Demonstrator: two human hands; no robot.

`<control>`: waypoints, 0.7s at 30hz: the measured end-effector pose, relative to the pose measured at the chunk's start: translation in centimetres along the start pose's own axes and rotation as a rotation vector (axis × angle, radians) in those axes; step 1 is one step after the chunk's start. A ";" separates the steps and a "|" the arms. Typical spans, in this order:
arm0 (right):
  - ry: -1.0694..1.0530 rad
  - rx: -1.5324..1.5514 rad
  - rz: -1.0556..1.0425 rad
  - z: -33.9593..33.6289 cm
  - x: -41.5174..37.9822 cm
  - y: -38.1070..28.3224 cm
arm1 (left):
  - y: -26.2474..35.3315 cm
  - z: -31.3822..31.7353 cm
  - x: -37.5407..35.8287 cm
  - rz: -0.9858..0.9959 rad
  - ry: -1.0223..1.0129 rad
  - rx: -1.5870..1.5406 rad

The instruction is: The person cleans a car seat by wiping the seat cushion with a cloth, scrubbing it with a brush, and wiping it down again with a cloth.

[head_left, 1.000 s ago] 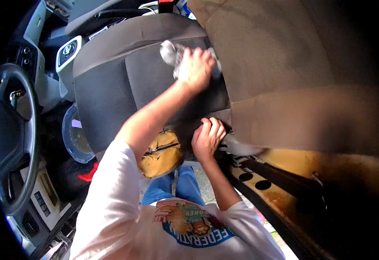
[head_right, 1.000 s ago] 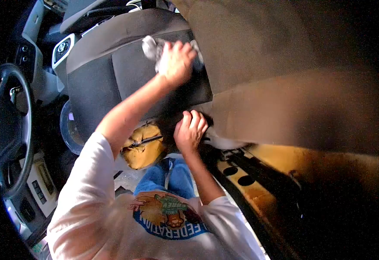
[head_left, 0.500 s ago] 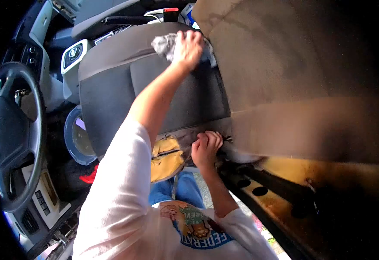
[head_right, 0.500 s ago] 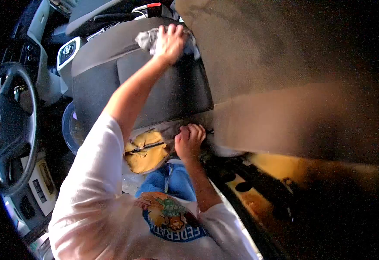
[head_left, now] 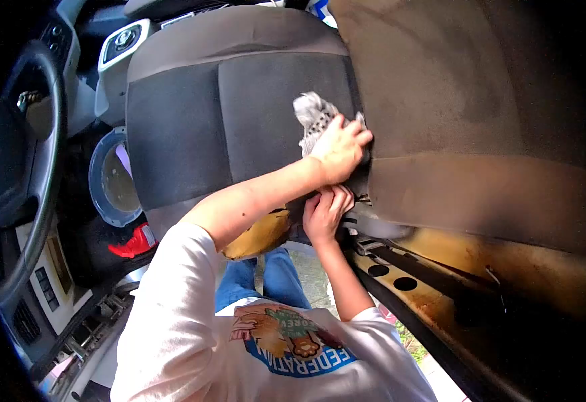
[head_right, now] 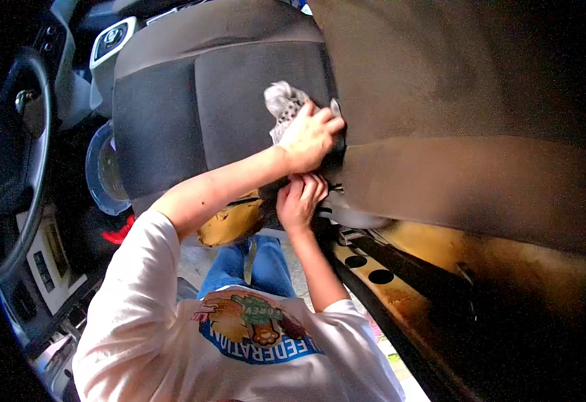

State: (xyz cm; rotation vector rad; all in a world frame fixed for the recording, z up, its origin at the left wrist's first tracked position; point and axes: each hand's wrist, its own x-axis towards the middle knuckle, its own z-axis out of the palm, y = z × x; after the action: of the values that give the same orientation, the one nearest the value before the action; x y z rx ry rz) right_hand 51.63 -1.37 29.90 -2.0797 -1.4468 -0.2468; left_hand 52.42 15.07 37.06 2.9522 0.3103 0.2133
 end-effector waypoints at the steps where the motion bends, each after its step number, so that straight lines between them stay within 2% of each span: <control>1: 0.008 -0.010 0.014 0.2 -0.1 0.0 | 0.5 -1.1 -0.8 0.062 -0.081 -0.036; 2: 0.015 -0.002 0.033 0.3 -0.2 -0.2 | 1.2 -1.2 -1.4 0.072 -0.139 -0.053; 3: 0.055 -0.001 -0.045 0.5 -0.4 0.2 | 1.4 -1.2 -2.3 0.063 -0.145 -0.152; 5: -0.124 -0.051 -0.058 0.6 -1.6 1.1 | 0.0 -1.6 -3.0 -0.006 -0.190 -0.353; 7: 0.063 -0.062 -0.080 0.6 -0.4 0.1 | -2.4 -4.8 -3.5 -0.224 -0.299 -0.853; 9: 0.034 -0.005 -0.088 0.0 0.2 -0.1 | -5.5 -8.0 -5.1 -0.433 -0.494 -1.592; 10: 0.035 0.002 -0.080 -0.3 0.4 -0.3 | -6.6 -8.8 -6.5 -0.412 -0.302 -1.654; 12: 0.043 0.001 -0.074 -0.7 0.7 -0.7 | -9.2 -9.0 -8.5 -0.605 0.024 -1.559; 13: 0.072 -0.014 -0.084 -0.4 0.7 -0.5 | -11.2 -8.3 -8.7 -0.805 0.154 -1.392; 15: 0.094 -0.006 -0.093 -0.4 0.8 -0.6 | -15.1 -6.5 -10.1 -1.166 0.193 -0.555; 17: 0.100 0.006 -0.083 -0.4 0.8 -0.6 | -13.1 -7.2 -12.2 -1.031 0.496 -0.295; 18: 0.102 0.012 -0.085 -0.4 0.9 -0.6 | -11.8 -7.3 -12.7 -0.891 0.530 -0.179; 21: 0.082 0.024 -0.068 -0.7 0.9 -0.6 | -5.5 -7.3 -12.3 -0.589 0.286 -0.179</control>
State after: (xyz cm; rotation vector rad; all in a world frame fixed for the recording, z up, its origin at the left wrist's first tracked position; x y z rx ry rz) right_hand 51.56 -0.87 31.10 -1.9802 -1.4652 -0.3359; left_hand 38.24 18.82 41.63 2.5124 1.1049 0.5438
